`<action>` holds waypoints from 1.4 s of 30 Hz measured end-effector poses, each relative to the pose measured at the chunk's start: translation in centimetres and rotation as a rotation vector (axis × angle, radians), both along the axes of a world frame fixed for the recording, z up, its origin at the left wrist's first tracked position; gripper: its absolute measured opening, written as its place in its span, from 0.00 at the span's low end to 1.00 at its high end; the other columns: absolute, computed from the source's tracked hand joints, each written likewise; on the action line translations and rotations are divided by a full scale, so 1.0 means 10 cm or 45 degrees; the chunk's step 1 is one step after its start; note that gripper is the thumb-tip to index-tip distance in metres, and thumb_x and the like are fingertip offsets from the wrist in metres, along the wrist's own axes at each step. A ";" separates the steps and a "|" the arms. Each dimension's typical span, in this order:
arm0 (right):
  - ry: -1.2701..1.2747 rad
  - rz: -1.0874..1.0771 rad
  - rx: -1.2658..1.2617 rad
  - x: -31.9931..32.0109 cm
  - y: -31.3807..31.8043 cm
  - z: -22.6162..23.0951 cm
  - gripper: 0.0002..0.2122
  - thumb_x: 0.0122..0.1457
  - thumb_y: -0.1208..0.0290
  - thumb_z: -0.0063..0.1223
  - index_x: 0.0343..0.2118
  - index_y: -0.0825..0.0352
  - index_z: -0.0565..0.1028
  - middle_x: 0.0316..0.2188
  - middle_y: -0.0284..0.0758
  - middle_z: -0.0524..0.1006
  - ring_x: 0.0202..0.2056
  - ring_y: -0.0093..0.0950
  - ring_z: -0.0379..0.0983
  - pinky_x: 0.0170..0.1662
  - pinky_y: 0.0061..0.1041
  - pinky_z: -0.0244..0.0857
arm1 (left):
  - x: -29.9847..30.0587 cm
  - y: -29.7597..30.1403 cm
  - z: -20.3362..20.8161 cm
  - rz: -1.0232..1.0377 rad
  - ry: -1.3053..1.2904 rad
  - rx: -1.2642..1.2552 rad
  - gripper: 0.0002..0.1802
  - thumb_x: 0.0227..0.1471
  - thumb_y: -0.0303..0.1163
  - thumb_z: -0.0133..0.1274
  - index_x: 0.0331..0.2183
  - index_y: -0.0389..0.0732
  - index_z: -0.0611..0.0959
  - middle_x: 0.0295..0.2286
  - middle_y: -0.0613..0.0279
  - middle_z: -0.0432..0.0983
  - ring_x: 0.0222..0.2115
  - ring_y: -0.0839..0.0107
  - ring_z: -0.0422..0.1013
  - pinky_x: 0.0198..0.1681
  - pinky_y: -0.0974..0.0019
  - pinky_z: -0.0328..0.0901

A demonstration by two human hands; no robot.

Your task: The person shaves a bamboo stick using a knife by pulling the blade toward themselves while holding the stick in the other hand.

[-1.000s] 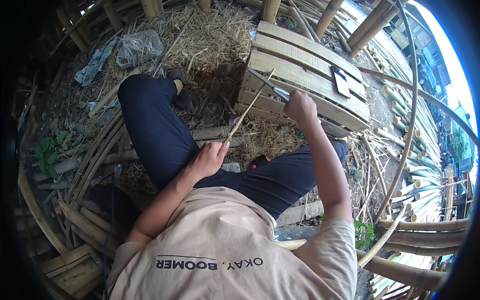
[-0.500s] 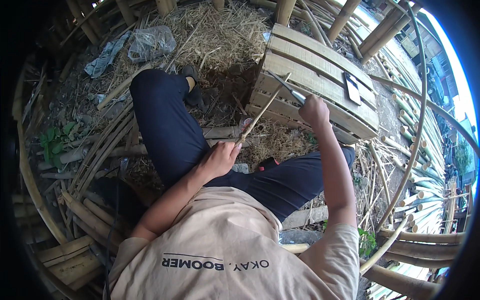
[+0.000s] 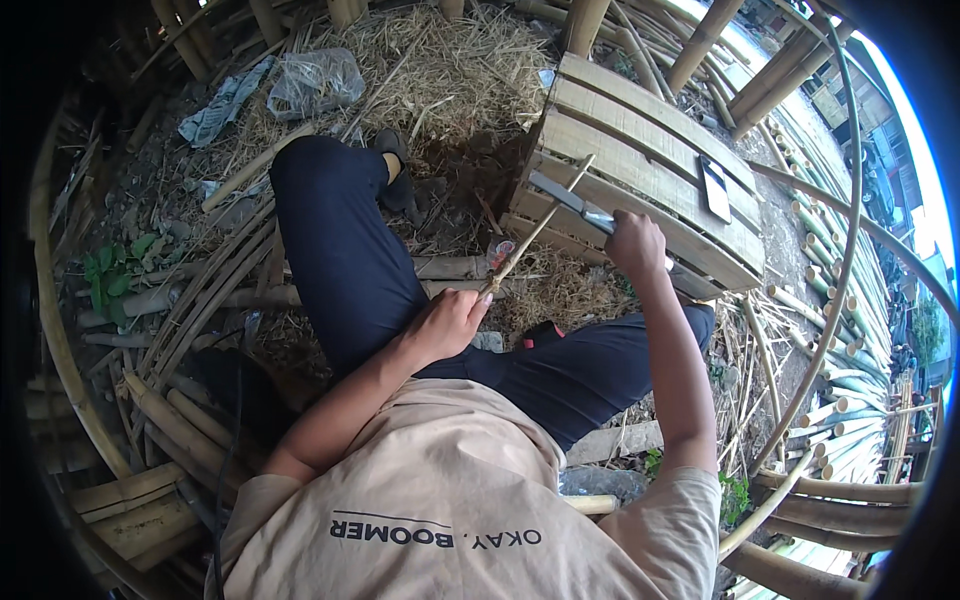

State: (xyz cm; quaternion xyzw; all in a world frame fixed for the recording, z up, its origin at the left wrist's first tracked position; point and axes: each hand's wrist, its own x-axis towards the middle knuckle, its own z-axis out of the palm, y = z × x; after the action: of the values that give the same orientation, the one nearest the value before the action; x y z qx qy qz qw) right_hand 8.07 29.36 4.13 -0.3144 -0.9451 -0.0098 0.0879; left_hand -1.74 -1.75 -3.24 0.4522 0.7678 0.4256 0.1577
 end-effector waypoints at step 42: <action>-0.131 -0.140 -0.121 -0.09 0.25 0.20 0.11 0.48 0.73 0.55 0.35 0.69 0.80 0.35 0.54 0.80 0.40 0.50 0.79 0.46 0.44 0.74 | -0.02 0.01 -0.04 -0.052 0.031 0.068 0.23 0.65 0.37 0.47 0.20 0.32 0.72 0.16 0.40 0.69 0.21 0.40 0.68 0.24 0.46 0.59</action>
State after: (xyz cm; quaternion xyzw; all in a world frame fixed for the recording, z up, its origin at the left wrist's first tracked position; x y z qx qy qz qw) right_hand 7.21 31.91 6.14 -0.3686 -0.9292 0.0139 0.0237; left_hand -1.94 -1.61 -3.68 0.4771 0.7486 0.4370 0.1449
